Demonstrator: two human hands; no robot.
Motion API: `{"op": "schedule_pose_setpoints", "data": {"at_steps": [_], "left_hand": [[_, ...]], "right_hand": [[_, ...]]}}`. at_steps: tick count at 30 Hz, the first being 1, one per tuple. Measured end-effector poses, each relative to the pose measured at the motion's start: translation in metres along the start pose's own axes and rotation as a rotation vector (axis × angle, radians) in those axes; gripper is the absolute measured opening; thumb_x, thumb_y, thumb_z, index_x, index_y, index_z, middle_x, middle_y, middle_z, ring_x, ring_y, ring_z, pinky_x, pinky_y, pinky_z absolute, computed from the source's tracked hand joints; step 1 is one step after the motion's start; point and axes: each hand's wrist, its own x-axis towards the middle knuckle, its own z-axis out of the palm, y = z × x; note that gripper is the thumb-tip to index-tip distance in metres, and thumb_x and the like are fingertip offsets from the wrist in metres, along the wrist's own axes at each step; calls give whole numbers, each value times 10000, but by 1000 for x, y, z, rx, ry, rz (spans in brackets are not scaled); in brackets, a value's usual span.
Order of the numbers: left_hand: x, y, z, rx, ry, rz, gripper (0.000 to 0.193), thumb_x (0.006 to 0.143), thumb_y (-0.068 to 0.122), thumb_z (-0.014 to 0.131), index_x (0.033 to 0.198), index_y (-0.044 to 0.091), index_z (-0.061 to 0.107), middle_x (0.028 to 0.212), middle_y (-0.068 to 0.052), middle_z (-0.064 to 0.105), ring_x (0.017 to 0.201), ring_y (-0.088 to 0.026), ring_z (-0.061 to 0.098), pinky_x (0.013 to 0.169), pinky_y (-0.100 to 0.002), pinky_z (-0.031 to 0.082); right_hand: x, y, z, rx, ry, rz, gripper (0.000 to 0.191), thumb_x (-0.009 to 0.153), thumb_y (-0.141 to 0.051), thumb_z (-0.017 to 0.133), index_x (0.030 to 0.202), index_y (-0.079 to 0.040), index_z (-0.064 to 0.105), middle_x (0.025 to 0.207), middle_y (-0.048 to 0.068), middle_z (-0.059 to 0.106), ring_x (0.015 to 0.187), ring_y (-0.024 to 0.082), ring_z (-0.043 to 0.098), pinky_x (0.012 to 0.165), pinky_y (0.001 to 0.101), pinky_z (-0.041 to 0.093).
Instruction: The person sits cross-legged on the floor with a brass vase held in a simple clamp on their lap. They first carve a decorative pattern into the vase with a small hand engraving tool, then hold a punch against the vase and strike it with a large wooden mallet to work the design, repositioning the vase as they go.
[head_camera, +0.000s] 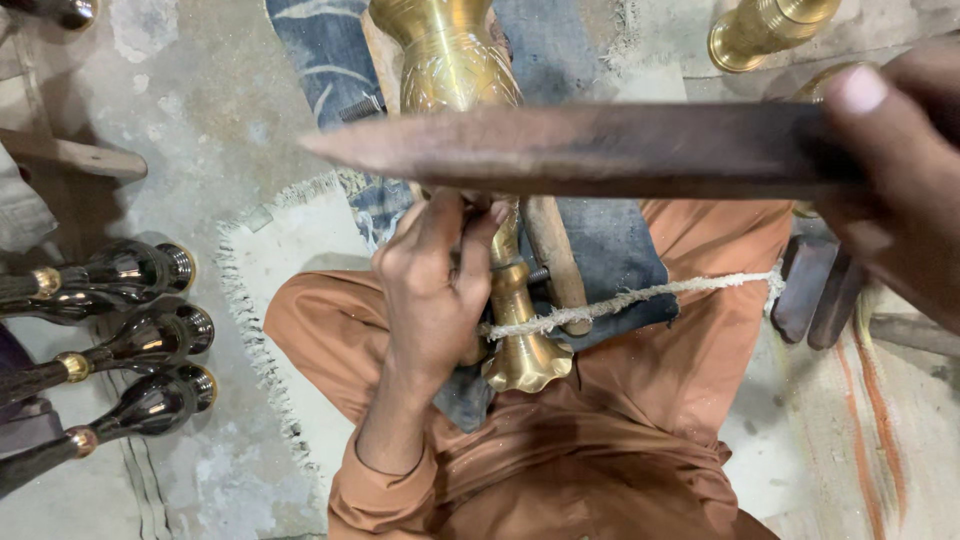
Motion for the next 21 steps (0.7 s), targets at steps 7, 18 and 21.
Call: {"op": "schedule_pose_setpoints", "data": {"at_steps": [7, 18, 21], "left_hand": [[-4, 2, 4, -5, 12, -62, 205, 999, 30, 756, 1169, 15, 641, 892, -112, 689, 723, -224, 676, 676, -371, 513], [-4, 2, 2, 47, 15, 4, 207, 995, 27, 745, 1173, 15, 640, 961, -163, 701, 844, -318, 693, 749, -390, 529], [-4, 4, 2, 25, 19, -64, 239, 979, 37, 747, 1188, -8, 640, 938, -159, 700, 827, -308, 701, 741, -396, 536]], "right_hand": [[7, 0, 2, 206, -5, 48, 356, 1067, -325, 583, 1071, 8, 706, 675, 119, 567, 555, 157, 539, 485, 313, 421], [8, 16, -2, -219, 77, -448, 371, 897, -95, 731, 1245, 9, 656, 933, 190, 615, 781, 293, 597, 680, 400, 490], [6, 30, -1, -363, 186, -737, 509, 839, -14, 784, 1319, 8, 618, 1038, 210, 624, 876, 343, 610, 756, 431, 505]]}}
